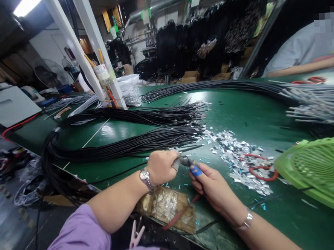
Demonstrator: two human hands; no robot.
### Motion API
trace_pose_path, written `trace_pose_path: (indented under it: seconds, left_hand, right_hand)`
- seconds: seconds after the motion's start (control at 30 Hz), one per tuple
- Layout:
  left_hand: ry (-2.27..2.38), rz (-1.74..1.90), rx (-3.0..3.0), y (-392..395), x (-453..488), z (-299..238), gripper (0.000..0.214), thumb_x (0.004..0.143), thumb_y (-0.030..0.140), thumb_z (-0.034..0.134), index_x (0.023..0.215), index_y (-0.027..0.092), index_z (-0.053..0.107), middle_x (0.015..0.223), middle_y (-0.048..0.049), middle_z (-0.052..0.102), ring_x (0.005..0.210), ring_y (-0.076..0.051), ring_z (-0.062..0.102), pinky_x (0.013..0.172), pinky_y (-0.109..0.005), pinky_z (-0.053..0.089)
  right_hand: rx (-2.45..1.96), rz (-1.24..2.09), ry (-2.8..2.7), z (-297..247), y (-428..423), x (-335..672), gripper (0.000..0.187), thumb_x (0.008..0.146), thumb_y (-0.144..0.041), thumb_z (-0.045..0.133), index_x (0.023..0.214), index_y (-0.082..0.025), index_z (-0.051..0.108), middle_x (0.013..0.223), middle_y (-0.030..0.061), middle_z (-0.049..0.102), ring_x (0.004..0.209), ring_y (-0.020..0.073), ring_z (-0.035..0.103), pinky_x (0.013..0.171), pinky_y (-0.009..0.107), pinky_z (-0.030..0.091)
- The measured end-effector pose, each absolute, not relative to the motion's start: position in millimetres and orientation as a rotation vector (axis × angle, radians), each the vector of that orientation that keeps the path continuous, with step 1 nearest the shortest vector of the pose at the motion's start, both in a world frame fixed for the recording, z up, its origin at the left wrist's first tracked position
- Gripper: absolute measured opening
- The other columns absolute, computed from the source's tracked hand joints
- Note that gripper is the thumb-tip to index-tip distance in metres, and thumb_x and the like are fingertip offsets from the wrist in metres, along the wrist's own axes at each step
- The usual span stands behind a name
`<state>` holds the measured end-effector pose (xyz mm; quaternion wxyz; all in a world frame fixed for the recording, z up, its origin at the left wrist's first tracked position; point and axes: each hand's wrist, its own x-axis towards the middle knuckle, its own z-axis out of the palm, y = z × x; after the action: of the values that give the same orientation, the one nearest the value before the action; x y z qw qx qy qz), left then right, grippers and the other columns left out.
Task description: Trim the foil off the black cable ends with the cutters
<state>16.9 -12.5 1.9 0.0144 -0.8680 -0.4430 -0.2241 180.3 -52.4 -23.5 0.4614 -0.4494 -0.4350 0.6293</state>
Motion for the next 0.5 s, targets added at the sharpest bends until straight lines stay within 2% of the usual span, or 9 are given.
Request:
trace_pose_path:
  seconds: [0.13,0.33,0.5]
  left_hand:
    - [-1.544,-0.735,-2.804,-10,17,4,0.017,0.081,0.026,0.051,0.09,0.019,0.063,0.073,-0.0042,0.066,0.066,-0.017,0.061,0.06,-0.026,0.042]
    - [-1.747,-0.931,-2.995,-6,17,5,0.013,0.083,0.027,0.052,0.079,0.017,0.059,0.063,-0.0002,0.059,0.055,-0.012,0.049,0.054,-0.023,0.034]
    - [-1.923,-1.097,-3.205,-2,17,4,0.02,0.084,0.032,0.051,0.072,0.016,0.052,0.053,0.0037,0.049,0.047,-0.008,0.04,0.047,-0.021,0.028]
  right_hand:
    - [-1.128,1.527,-1.109,-22,-52,180,0.051,0.067,-0.067,0.065,0.061,-0.02,0.045,0.043,-0.0087,0.034,0.038,0.0053,0.026,0.038,0.021,0.02]
    - [-1.163,1.448,-1.19,-22,-50,183,0.053,0.067,-0.069,0.063,0.058,-0.02,0.045,0.041,-0.0076,0.035,0.038,0.0062,0.027,0.039,0.022,0.019]
    - [-1.173,1.396,-1.241,-23,-50,184,0.051,0.071,-0.068,0.06,0.058,-0.021,0.045,0.041,-0.0073,0.035,0.039,0.0069,0.028,0.039,0.023,0.02]
